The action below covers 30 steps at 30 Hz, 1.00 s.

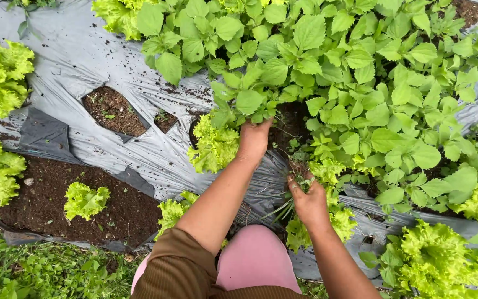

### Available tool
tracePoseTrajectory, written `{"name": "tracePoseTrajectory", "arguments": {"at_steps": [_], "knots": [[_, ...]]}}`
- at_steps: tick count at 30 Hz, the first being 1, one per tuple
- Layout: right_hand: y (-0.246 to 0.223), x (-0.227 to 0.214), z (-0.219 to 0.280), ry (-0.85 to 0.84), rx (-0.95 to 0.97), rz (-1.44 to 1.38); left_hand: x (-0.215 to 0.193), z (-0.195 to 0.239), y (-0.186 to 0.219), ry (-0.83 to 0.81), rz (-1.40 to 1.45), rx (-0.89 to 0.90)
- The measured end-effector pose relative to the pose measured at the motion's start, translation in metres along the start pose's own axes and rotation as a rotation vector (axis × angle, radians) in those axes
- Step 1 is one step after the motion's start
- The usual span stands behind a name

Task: Weeding around lettuce plants and planting seedlings in a field with plastic mulch

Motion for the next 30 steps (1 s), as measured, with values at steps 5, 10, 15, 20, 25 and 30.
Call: {"name": "tracePoseTrajectory", "arguments": {"at_steps": [5, 10, 15, 20, 25, 30], "knots": [[-0.043, 0.021, -0.041, 0.187, -0.354, 0.460, -0.012, 0.021, -0.023, -0.014, 0.063, -0.081], [-0.010, 0.032, -0.106, 0.173, -0.440, 0.605, -0.044, 0.020, -0.044, 0.032, 0.123, -0.171], [-0.046, 0.007, -0.114, 0.145, -0.254, -0.037, -0.073, 0.036, 0.013, -0.181, -0.119, -0.043], [-0.078, 0.033, -0.208, 0.276, -0.312, 0.027, 0.028, 0.007, -0.056, -0.073, -0.005, -0.029], [-0.041, 0.035, -0.253, 0.397, -0.352, 0.096, -0.134, 0.037, -0.021, 0.016, 0.717, -0.456], [-0.015, 0.025, -0.166, 0.469, -0.224, 0.271, -0.205, 0.025, 0.011, 0.245, 1.041, -0.688]]}}
Point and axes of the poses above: each hand's wrist, its own z-axis away from the middle knuckle, its own x-axis out of the palm, y = z × x, the point moved 2 cm from there along -z, towards the middle knuckle, and after that the axes turned 4 degrees about x, right-handed, at the moved point
